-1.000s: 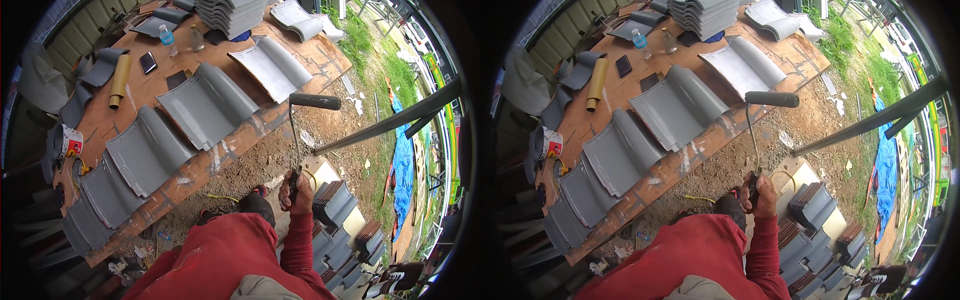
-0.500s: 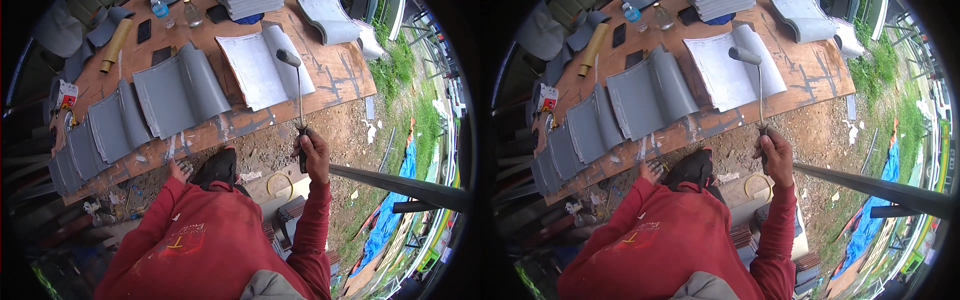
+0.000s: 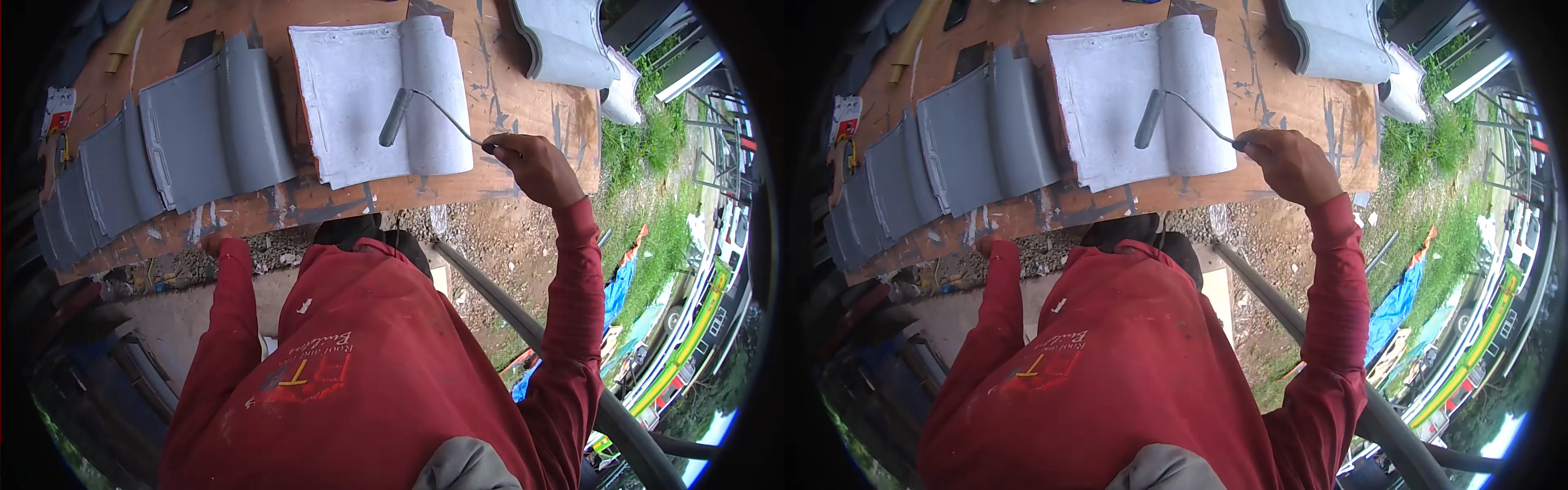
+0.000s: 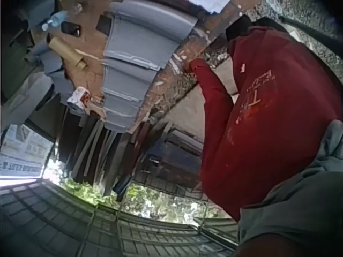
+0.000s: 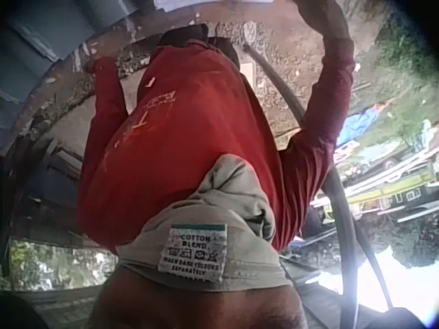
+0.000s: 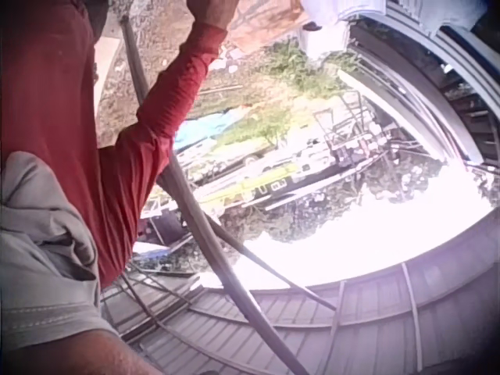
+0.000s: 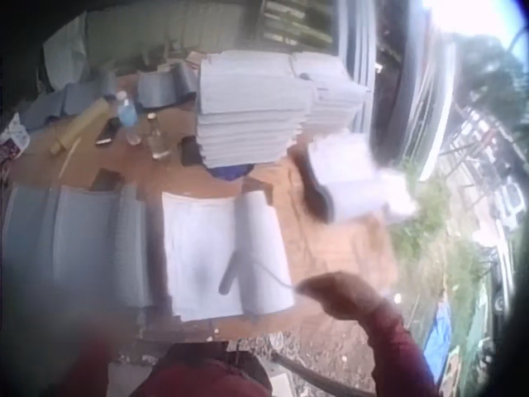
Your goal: The person applies paint to roof tiles on a workbench using a paint roller.
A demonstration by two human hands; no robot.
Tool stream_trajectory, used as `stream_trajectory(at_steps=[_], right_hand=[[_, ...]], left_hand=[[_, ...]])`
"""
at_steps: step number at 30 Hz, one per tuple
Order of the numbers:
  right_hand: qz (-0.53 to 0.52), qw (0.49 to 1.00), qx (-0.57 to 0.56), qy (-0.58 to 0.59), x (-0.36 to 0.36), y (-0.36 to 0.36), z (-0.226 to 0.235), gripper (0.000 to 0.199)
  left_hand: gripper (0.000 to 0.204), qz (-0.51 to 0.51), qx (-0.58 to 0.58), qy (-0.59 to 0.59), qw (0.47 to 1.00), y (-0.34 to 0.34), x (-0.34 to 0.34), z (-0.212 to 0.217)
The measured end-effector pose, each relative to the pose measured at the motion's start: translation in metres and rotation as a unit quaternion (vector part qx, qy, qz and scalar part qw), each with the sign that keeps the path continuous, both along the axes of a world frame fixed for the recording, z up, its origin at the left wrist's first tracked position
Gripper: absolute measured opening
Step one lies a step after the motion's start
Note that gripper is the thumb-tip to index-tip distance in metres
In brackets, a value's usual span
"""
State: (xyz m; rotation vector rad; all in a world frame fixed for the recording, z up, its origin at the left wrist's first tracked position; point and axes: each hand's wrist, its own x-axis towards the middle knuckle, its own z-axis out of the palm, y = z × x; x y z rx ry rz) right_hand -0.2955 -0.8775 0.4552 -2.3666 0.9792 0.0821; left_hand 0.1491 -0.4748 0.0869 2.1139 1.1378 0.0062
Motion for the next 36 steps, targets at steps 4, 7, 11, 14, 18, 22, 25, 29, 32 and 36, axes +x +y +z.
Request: stream_trajectory(at_steps=[4, 7, 11, 14, 18, 22, 25, 29, 32, 36], right_hand=[[0.099, 0.994, 0.004, 0.043, 0.028, -0.061, -0.009, 0.022], [0.148, 0.987, 0.048, 0.047, 0.069, -0.090, -0.041, 0.023], [0.206, 0.973, 0.103, 0.032, 0.113, -0.115, -0.066, 0.026], [0.236, 0.966, 0.100, 0.037, 0.111, -0.132, -0.056, 0.027], [0.249, 0.959, 0.056, 0.124, 0.091, -0.171, -0.007, 0.025], [0.219, 0.960, 0.046, 0.167, 0.102, -0.177, 0.006, 0.024], [0.272, 0.957, 0.071, 0.068, 0.125, -0.150, -0.027, 0.024], [0.254, 0.954, 0.159, 0.009, 0.136, -0.126, -0.056, 0.024], [0.250, 0.961, 0.102, 0.064, 0.124, -0.139, -0.039, 0.025], [0.191, 0.958, 0.071, 0.204, 0.102, -0.167, 0.014, 0.024]], left_hand=[[0.064, -0.032, 0.059, -0.010, 0.998, 0.002, -0.001, -0.016], [0.062, -0.070, 0.085, -0.010, 0.994, 0.014, -0.003, -0.038], [0.060, -0.134, 0.109, 0.016, 0.985, 0.039, -0.004, -0.073], [0.061, -0.220, 0.146, 0.094, 0.960, 0.059, -0.011, -0.098], [0.052, -0.373, 0.345, 0.106, 0.855, 0.058, -0.020, -0.126], [0.037, -0.222, 0.219, 0.093, 0.946, 0.034, -0.034, -0.120], [0.043, -0.217, 0.254, 0.124, 0.934, 0.016, -0.049, -0.090], [0.058, -0.206, 0.265, 0.055, 0.940, 0.000, -0.059, -0.050], [0.063, 0.004, 0.026, -0.075, 0.997, -0.005, -0.064, -0.054], [0.059, -0.038, 0.074, -0.066, 0.994, 0.007, -0.061, -0.082]])
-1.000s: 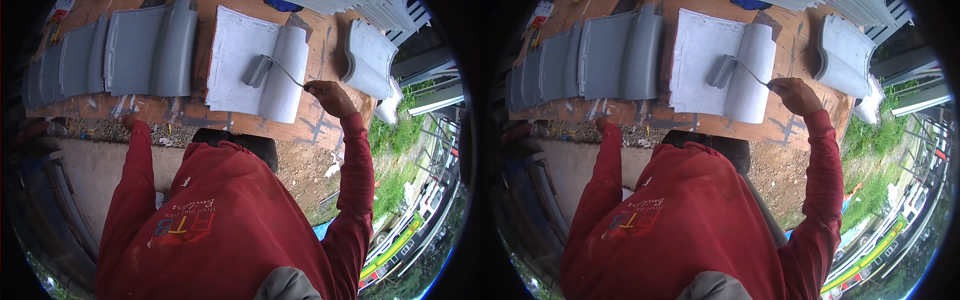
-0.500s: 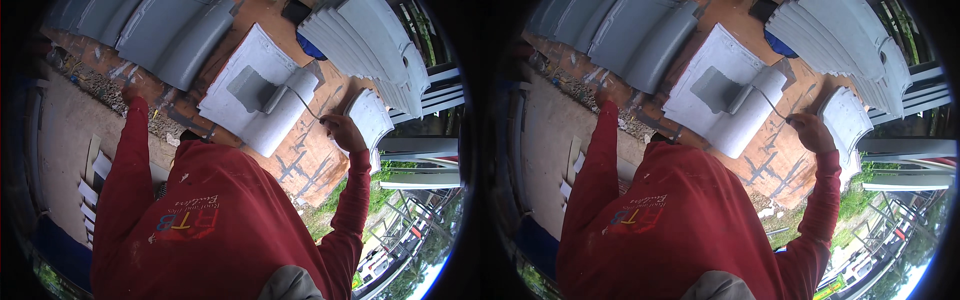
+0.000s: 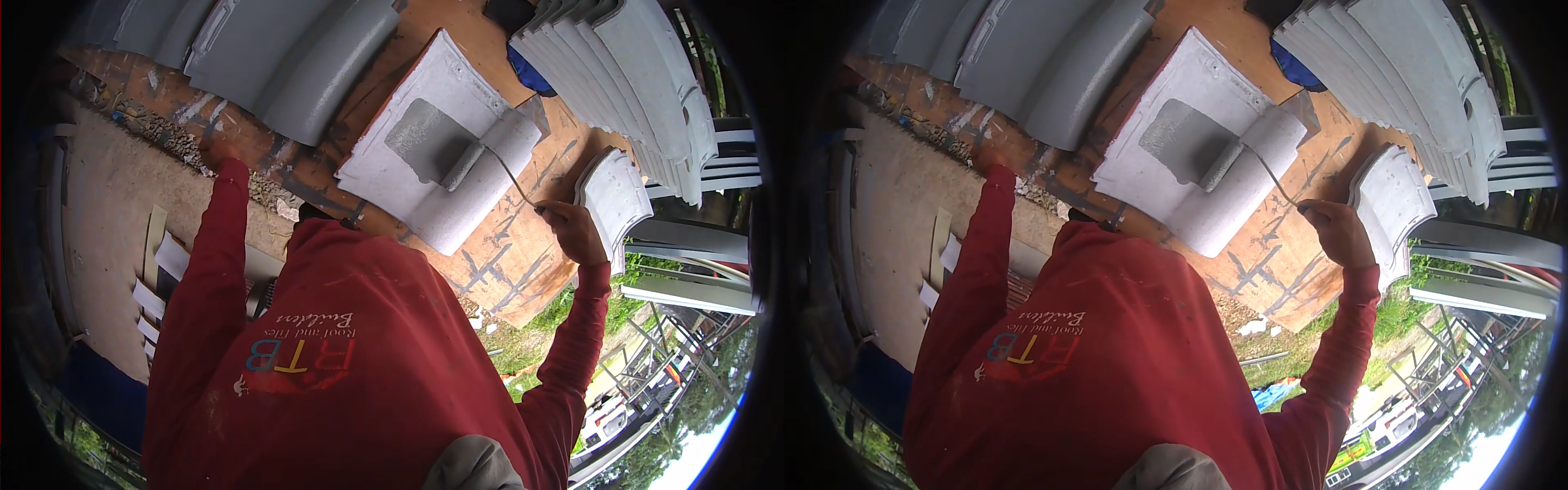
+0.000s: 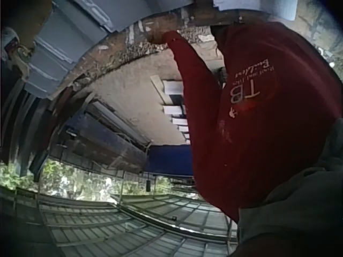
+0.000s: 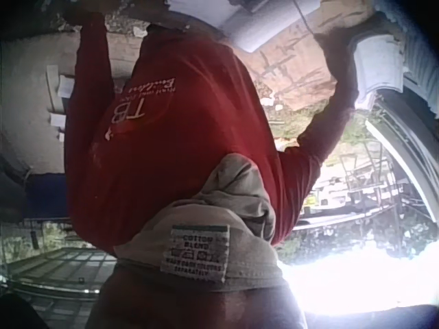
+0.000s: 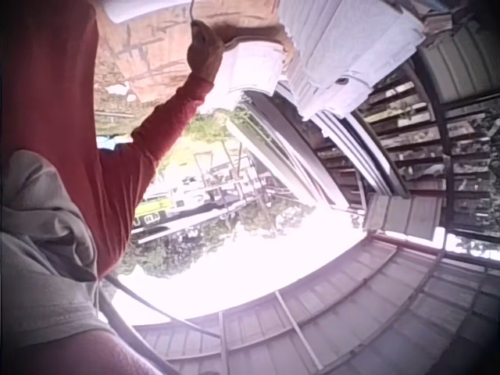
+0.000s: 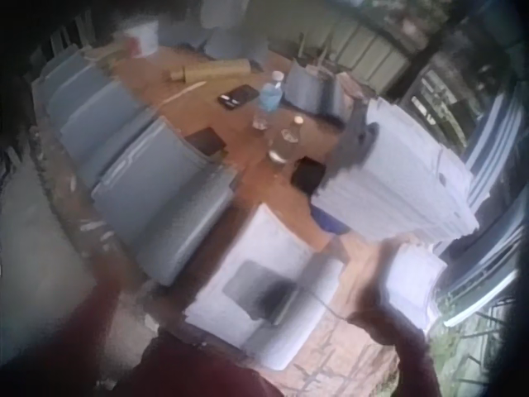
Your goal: The person applies paint to roof tiles on a workbench using a paint roller.
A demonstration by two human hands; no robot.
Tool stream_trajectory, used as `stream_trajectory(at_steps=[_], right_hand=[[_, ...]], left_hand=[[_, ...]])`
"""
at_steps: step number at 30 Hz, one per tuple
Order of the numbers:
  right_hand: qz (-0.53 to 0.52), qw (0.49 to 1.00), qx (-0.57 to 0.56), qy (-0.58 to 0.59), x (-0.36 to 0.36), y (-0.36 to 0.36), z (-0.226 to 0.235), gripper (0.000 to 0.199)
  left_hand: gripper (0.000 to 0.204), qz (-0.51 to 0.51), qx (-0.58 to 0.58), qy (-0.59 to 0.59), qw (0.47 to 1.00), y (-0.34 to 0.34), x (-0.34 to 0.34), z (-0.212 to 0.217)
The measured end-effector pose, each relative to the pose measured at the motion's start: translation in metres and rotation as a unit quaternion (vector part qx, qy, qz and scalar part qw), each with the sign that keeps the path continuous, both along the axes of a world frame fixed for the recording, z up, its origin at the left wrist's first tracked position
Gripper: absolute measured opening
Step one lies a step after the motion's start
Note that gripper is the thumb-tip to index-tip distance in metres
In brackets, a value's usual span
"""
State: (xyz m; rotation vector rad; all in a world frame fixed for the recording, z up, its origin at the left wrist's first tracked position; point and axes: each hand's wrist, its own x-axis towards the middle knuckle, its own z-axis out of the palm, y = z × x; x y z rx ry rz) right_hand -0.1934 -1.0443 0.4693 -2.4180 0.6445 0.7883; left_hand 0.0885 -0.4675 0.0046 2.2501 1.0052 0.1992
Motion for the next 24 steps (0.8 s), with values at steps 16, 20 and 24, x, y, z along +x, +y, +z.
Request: stream_trajectory(at_steps=[16, 20, 24], right_hand=[[-0.029, 0.988, 0.128, -0.086, -0.011, 0.071, -0.068, 0.025], [-0.067, 0.996, 0.050, 0.027, -0.041, 0.039, -0.011, 0.026], [-0.008, 0.998, 0.009, -0.057, -0.044, 0.057, -0.015, 0.024]], left_hand=[[0.055, 0.021, -0.038, 0.020, 0.999, -0.012, 0.004, 0.026], [0.042, -0.114, 0.112, 0.082, 0.984, 0.004, 0.011, -0.010], [0.040, -0.041, 0.054, 0.007, 0.998, 0.005, 0.017, -0.037]])
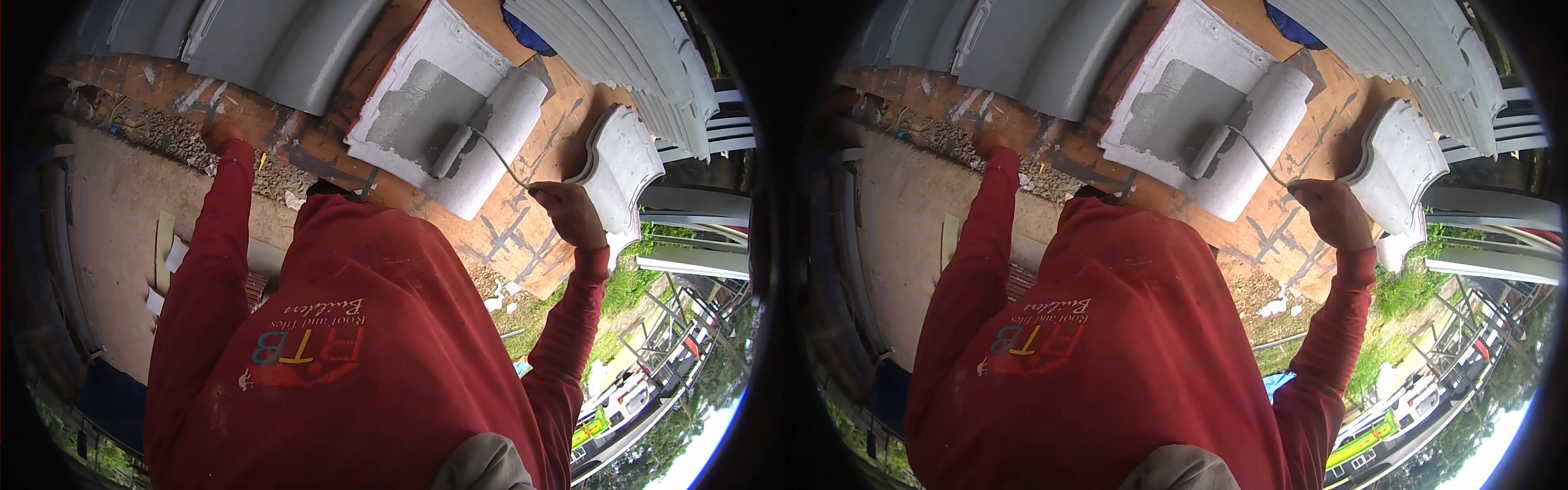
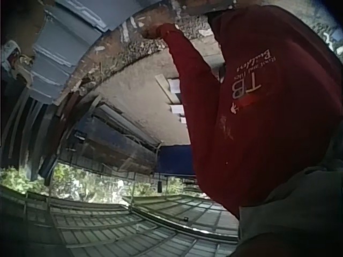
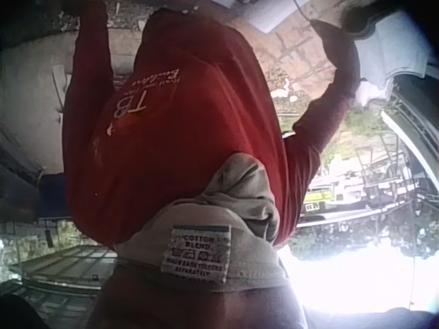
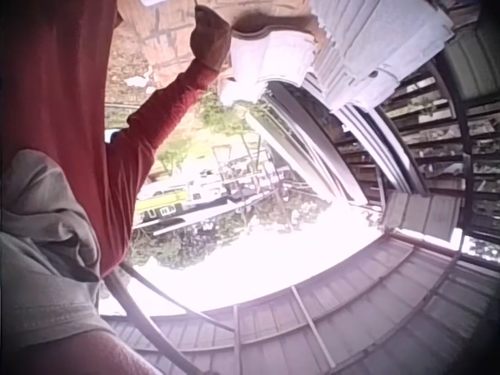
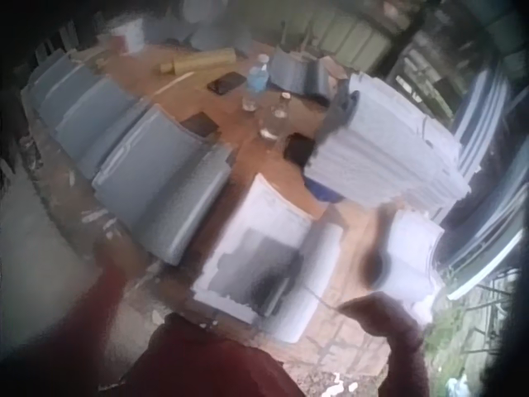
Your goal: The person applies paint to roof tiles on a workbench using a paint roller.
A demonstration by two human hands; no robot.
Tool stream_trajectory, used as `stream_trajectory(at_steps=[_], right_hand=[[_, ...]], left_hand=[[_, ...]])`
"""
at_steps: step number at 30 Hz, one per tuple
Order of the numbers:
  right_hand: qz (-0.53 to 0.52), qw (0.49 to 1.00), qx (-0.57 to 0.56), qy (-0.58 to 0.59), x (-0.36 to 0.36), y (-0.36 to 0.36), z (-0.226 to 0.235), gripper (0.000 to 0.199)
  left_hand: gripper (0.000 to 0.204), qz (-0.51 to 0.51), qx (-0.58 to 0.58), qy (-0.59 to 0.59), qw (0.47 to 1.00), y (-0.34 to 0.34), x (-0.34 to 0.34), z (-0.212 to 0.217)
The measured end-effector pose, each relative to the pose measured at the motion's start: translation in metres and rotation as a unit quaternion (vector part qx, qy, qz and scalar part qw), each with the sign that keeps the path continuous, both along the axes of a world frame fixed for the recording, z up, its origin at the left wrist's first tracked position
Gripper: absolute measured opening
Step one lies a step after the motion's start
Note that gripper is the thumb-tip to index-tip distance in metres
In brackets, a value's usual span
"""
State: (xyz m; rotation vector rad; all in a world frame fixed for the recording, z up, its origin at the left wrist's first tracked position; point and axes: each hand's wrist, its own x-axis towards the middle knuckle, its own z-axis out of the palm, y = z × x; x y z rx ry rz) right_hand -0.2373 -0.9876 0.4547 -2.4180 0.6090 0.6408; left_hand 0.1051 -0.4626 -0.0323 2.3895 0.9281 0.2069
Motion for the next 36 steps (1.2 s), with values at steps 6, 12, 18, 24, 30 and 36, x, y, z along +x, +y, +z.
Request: stream_trajectory(at_steps=[6, 12, 18, 24, 30, 36], right_hand=[[-0.026, 0.985, 0.111, -0.132, 0.029, 0.073, -0.076, 0.024], [0.017, 0.997, 0.060, -0.055, 0.002, 0.043, -0.048, 0.023], [0.001, 1.000, -0.002, -0.006, -0.019, 0.025, -0.004, 0.023], [-0.067, 0.983, 0.147, -0.084, 0.016, 0.086, -0.071, 0.024], [0.005, 0.998, 0.031, -0.048, -0.007, 0.059, -0.043, 0.021], [-0.052, 0.997, 0.013, -0.052, -0.021, 0.072, -0.037, 0.020]], left_hand=[[0.044, 0.039, -0.112, -0.093, 0.989, -0.010, -0.008, 0.011], [0.047, 0.023, -0.113, -0.102, 0.988, -0.020, -0.011, 0.030], [0.050, 0.008, -0.103, -0.104, 0.989, -0.013, -0.010, 0.018], [0.053, -0.013, -0.067, -0.092, 0.993, -0.008, -0.010, 0.010], [0.057, 0.030, -0.128, -0.092, 0.987, -0.029, -0.016, 0.055], [0.060, 0.112, -0.236, -0.085, 0.961, -0.051, -0.022, 0.110]])
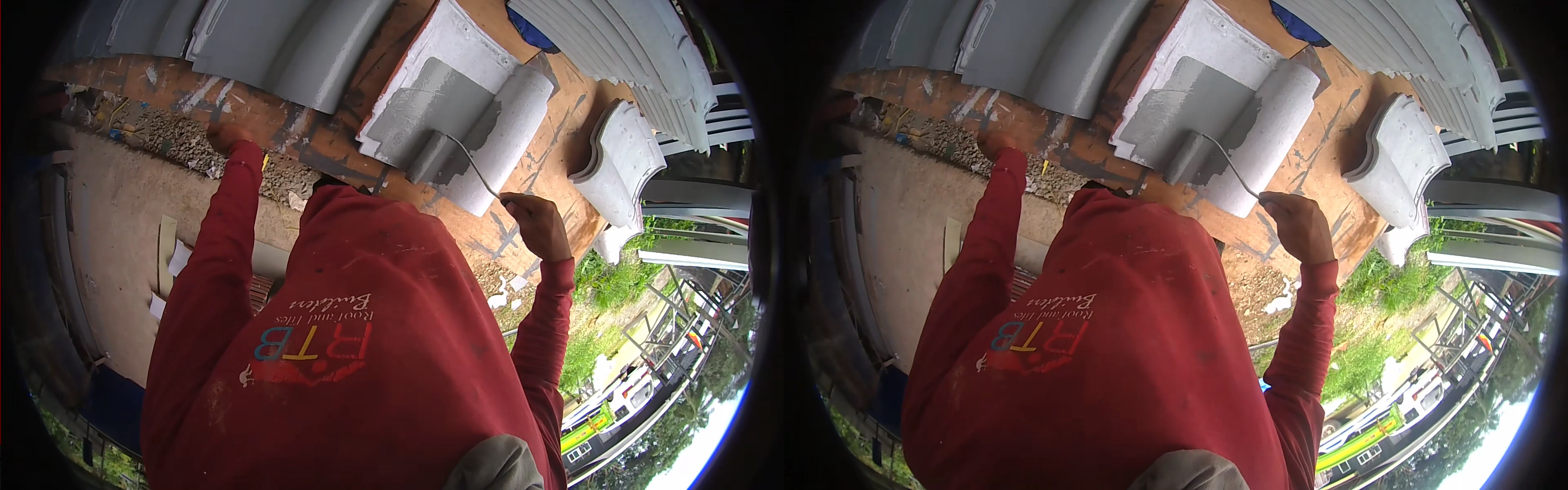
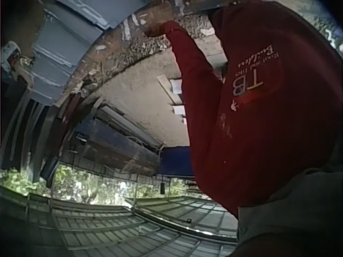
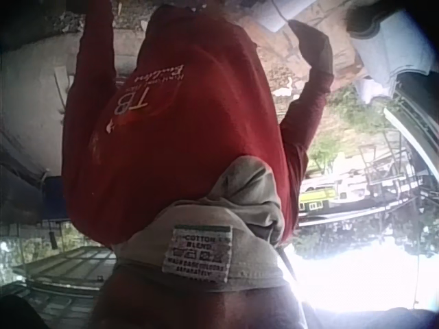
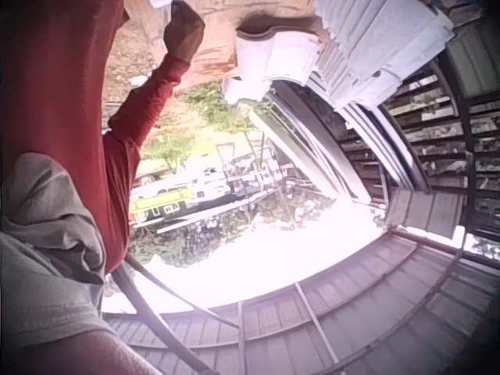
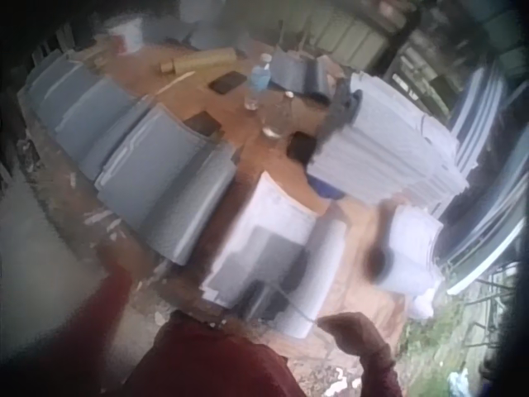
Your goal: The person applies paint to roof tiles on a workbench using a paint roller.
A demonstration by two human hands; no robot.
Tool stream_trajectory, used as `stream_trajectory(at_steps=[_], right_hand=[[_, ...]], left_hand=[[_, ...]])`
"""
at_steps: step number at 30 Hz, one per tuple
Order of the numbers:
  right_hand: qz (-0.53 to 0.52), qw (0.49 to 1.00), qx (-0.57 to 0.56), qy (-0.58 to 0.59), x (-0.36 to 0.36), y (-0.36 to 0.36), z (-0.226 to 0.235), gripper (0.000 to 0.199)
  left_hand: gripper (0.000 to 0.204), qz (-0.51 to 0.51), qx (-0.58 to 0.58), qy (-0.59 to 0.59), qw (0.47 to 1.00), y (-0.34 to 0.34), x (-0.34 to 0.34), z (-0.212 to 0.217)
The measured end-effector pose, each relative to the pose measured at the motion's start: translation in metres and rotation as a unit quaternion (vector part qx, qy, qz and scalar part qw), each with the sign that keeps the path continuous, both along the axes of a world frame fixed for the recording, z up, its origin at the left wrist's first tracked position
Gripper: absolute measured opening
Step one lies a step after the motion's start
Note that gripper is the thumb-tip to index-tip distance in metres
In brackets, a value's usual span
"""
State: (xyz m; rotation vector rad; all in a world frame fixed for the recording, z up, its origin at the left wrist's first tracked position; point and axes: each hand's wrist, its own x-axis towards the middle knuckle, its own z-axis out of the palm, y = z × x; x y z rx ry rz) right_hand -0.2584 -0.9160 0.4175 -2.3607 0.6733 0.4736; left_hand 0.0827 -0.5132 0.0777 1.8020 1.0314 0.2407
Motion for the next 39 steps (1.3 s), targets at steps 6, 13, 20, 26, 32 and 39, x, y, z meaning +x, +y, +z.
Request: stream_trajectory(at_steps=[6, 13, 20, 26, 32, 39], right_hand=[[-0.012, 0.994, 0.037, -0.105, 0.020, 0.045, -0.042, 0.020], [-0.057, 0.998, 0.020, 0.034, -0.017, -0.012, 0.000, 0.025], [-0.170, 0.982, 0.065, 0.055, -0.019, -0.031, 0.049, 0.028], [-0.029, 0.996, -0.026, 0.075, 0.041, -0.065, 0.020, 0.025], [0.013, 0.995, 0.095, -0.022, 0.097, -0.063, -0.032, 0.027], [-0.019, 0.996, 0.026, 0.080, 0.089, -0.076, -0.004, 0.028]], left_hand=[[0.061, -0.019, 0.038, -0.033, 0.999, 0.013, 0.006, -0.033], [0.062, -0.073, 0.126, -0.046, 0.988, 0.056, 0.018, -0.122], [0.061, -0.054, 0.111, -0.059, 0.991, 0.064, 0.025, -0.159], [0.060, -0.127, 0.089, -0.192, 0.969, 0.082, 0.041, -0.181], [0.057, -0.069, 0.100, -0.064, 0.990, 0.036, 0.010, -0.099], [0.054, -0.051, 0.107, -0.045, 0.992, 0.018, -0.002, -0.057]])
